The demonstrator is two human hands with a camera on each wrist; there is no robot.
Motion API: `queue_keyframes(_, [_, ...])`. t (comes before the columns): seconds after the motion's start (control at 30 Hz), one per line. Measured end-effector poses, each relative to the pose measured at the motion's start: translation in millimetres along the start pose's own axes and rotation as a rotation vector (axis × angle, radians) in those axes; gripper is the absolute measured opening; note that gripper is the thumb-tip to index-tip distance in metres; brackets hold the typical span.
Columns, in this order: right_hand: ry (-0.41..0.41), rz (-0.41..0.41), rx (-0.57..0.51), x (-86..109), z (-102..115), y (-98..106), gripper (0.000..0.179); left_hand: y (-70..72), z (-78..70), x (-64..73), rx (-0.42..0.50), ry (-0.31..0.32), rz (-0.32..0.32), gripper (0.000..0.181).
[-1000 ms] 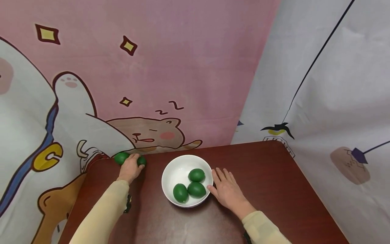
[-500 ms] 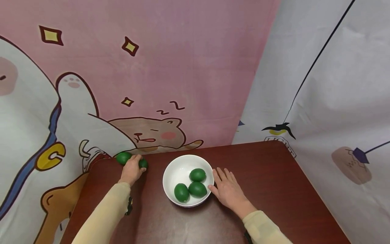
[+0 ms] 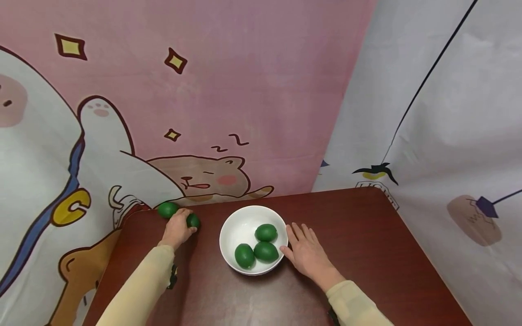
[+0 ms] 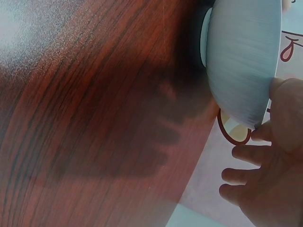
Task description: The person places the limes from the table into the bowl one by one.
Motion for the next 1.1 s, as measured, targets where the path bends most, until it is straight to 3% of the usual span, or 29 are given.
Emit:
queue_keyframes(0.57, [0.012,-0.022,-0.01,0.9,0.7,1.9,0.066,-2.0,-10.1,17.0,0.003,-0.04,-0.026,0.055])
queue_keyframes(1.1, [-0.009,0.004,0.0,-0.3,-0.8,0.3,0.067,-8.5,-22.7,26.7,-0.014,-0.065,0.031,0.056])
Point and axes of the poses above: each hand's wrist, its own x-axis away from the middle knuckle, its own y-axis out of the back of the hand, z = x × y, the point moved 5 cm from there along -x, towards the middle knuckle, and after that the axes turned 11 degrees about -y, right-handed, at the moved point
